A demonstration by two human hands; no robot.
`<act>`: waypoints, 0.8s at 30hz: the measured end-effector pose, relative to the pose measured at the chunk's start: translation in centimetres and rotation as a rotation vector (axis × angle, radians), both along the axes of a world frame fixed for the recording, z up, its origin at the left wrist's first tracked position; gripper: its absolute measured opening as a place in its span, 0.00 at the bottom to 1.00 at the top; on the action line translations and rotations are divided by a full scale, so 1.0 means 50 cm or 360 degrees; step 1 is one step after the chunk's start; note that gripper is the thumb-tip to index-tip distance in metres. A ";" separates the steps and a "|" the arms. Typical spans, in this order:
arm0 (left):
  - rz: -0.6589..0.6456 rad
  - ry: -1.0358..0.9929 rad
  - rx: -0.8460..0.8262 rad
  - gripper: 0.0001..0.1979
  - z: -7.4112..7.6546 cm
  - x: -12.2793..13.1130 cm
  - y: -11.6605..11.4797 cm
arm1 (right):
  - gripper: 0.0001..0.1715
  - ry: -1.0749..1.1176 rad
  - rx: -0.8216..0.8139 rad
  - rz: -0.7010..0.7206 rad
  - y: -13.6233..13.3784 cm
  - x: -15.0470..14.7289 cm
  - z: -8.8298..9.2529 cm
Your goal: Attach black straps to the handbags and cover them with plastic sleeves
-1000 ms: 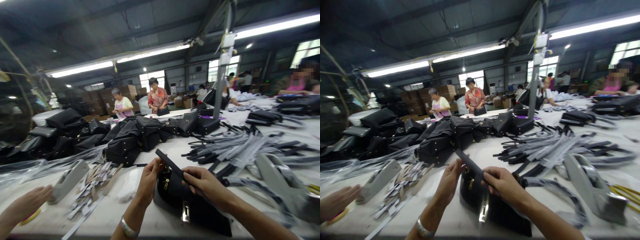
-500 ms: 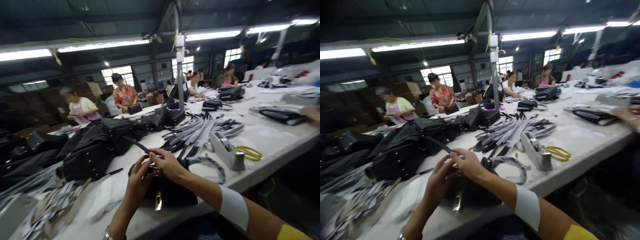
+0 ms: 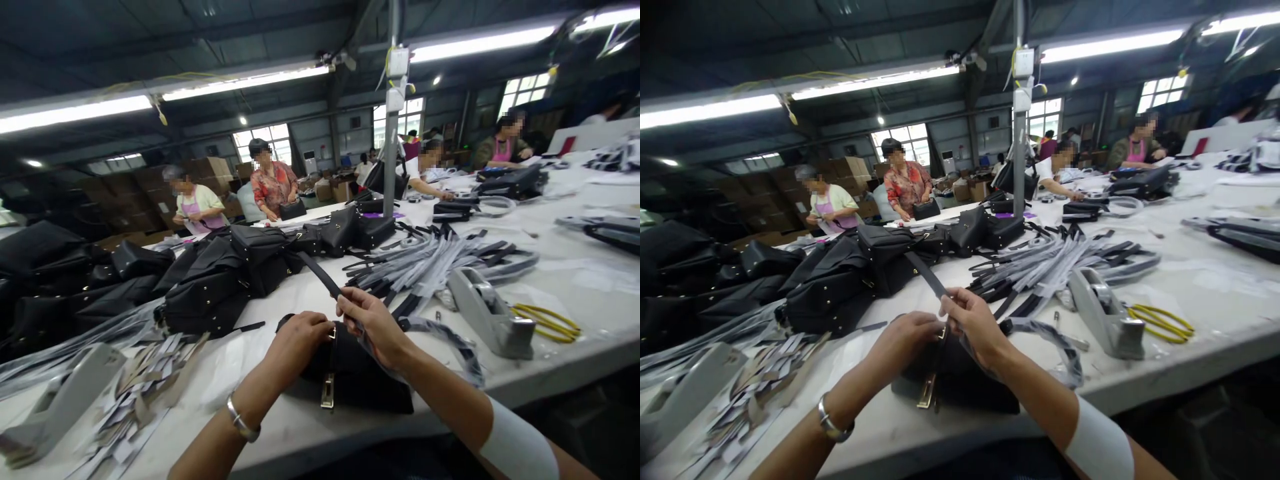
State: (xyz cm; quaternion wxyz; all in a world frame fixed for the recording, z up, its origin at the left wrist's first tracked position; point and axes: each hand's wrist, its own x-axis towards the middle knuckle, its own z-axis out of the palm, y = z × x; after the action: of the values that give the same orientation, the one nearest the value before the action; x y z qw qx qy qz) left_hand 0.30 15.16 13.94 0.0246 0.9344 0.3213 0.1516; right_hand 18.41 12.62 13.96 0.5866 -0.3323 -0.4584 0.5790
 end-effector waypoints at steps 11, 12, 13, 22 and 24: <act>0.0141 -0.2526 -0.1063 0.19 -0.017 -0.072 0.013 | 0.27 -0.0646 -0.0033 0.0113 -0.042 0.020 -0.035; 0.0113 -0.2643 -0.1135 0.20 -0.020 -0.074 0.013 | 0.28 -0.0689 -0.0039 0.0135 -0.038 0.017 -0.039; 0.0089 -0.2725 -0.1184 0.20 -0.023 -0.075 0.012 | 0.28 -0.0727 -0.0049 0.0157 -0.034 0.013 -0.042; -0.0043 -0.2869 -0.1485 0.22 -0.028 -0.087 -0.004 | 0.26 -0.0751 -0.0176 0.0350 -0.020 -0.020 -0.020; -0.0018 -0.2837 -0.1486 0.23 -0.029 -0.090 -0.007 | 0.27 -0.0682 -0.0229 0.0350 -0.019 -0.028 -0.018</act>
State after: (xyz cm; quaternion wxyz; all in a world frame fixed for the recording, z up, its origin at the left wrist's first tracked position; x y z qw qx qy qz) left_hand -4.18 14.81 12.47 0.6206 0.3785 0.2085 0.6543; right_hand 16.99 11.68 13.06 0.3844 -0.4364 -0.5634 0.5869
